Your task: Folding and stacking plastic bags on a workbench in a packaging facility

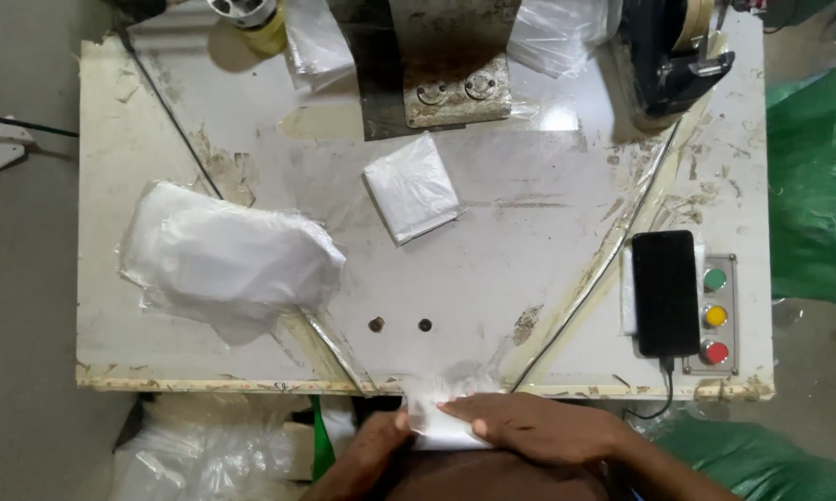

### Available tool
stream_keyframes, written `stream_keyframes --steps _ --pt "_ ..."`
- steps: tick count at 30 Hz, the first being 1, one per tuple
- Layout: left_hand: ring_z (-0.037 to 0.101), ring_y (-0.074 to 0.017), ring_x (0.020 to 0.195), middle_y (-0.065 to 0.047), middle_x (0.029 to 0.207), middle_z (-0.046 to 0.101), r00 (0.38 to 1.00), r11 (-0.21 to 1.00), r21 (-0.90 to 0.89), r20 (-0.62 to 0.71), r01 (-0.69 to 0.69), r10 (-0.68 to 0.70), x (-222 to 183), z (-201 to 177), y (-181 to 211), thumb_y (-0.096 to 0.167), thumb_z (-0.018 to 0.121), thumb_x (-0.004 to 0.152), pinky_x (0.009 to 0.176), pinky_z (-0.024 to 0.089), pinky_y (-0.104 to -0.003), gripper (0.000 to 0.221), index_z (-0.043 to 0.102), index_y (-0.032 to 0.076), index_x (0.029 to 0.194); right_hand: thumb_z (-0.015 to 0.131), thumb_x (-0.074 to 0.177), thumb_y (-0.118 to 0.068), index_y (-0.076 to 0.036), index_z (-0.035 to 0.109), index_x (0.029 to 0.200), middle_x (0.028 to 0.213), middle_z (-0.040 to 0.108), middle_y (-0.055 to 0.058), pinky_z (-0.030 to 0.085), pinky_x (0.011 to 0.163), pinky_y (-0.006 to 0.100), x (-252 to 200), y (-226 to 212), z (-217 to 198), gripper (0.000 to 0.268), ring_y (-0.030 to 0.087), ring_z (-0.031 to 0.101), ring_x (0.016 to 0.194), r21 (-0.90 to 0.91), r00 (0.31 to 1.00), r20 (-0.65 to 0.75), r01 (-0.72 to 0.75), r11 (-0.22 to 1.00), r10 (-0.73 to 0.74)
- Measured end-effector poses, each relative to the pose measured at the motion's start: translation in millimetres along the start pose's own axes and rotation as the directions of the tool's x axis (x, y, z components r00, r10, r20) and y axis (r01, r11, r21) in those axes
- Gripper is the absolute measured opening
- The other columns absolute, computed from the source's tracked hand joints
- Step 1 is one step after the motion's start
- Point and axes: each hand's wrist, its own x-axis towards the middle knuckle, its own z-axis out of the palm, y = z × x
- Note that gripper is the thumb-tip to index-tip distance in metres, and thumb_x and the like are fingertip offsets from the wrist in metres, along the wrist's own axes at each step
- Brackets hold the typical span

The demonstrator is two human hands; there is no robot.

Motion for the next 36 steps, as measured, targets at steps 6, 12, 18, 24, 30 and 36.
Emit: stream_keyframes --steps 6,12,18,24,30,36 --pt "0.057 -0.0297 0.138 -0.015 0.137 0.065 0.764 0.628 0.489 0.137 -0.606 0.63 19.7 1.0 1.0 0.036 0.072 0.09 0.115 0.044 -0.041 0.039 0.068 0.013 0.12 0.029 0.087 -0.068 -0.022 0.035 0.157 0.161 0.039 0.002 0.027 0.116 0.032 36.9 20.6 -16.5 0.084 0.016 0.037 0.145 0.255 0.977 0.128 -0.198 0.947 0.17" --pt "0.068 -0.0091 0.084 0.001 0.09 0.08 0.794 0.932 0.29 -0.503 -0.218 0.343 62.4 11.2 30.6 0.023 0.085 0.08 0.073 0.053 -0.024 0.027 0.085 0.011 0.104 0.074 0.071 -0.038 0.002 0.064 0.128 0.122 0.07 0.017 0.053 0.093 0.039 67.8 69.0 -2.7 0.072 0.029 0.065 0.108 0.772 0.914 -0.364 0.189 0.607 0.177" --pt "0.044 -0.0263 0.145 -0.012 0.158 0.045 0.823 0.866 0.207 -0.274 -0.454 0.497 72.7 24.1 63.2 0.038 0.079 0.081 0.117 0.04 -0.043 0.089 0.036 0.009 0.154 0.079 0.081 -0.003 0.004 0.079 0.108 0.102 0.078 0.012 0.057 0.087 0.031 60.2 48.6 -9.3 0.028 0.018 0.068 0.092 0.389 0.371 -0.894 0.359 0.849 0.252" --pt "0.06 -0.0291 0.128 -0.019 0.134 0.067 0.864 0.592 -0.65 -0.222 -0.476 0.452 90.3 37.1 48.4 0.007 0.071 0.093 0.107 0.049 -0.038 0.045 0.06 -0.001 0.136 0.083 0.073 -0.023 0.001 0.064 0.115 0.117 0.058 0.011 0.048 0.086 0.039 72.3 20.8 6.1 0.052 0.023 0.055 0.109 0.273 0.45 -0.889 0.357 0.894 0.092" --pt "0.047 -0.0393 0.144 -0.022 0.156 0.049 0.576 0.456 -0.481 -0.135 -0.749 0.806 68.2 -3.2 93.8 -0.003 0.057 0.087 0.118 0.044 -0.051 0.072 0.041 0.007 0.157 0.072 0.079 0.012 0.009 0.069 0.114 0.106 0.073 0.034 0.068 0.066 0.054 79.9 79.8 -7.6 0.035 0.049 0.076 0.078 0.273 0.448 -0.894 0.499 0.822 0.026" --pt "0.06 -0.0119 0.07 -0.002 0.088 0.068 0.493 0.553 0.8 -0.393 -0.233 0.777 59.2 -103.6 100.1 0.014 0.086 0.084 0.064 0.051 -0.027 0.016 0.071 0.011 0.089 0.062 0.083 0.013 -0.004 0.068 0.121 0.117 0.068 0.019 0.064 0.064 0.04 57.2 121.1 -33.9 0.042 0.038 0.067 0.1 0.381 0.351 -0.917 0.621 0.685 0.191"
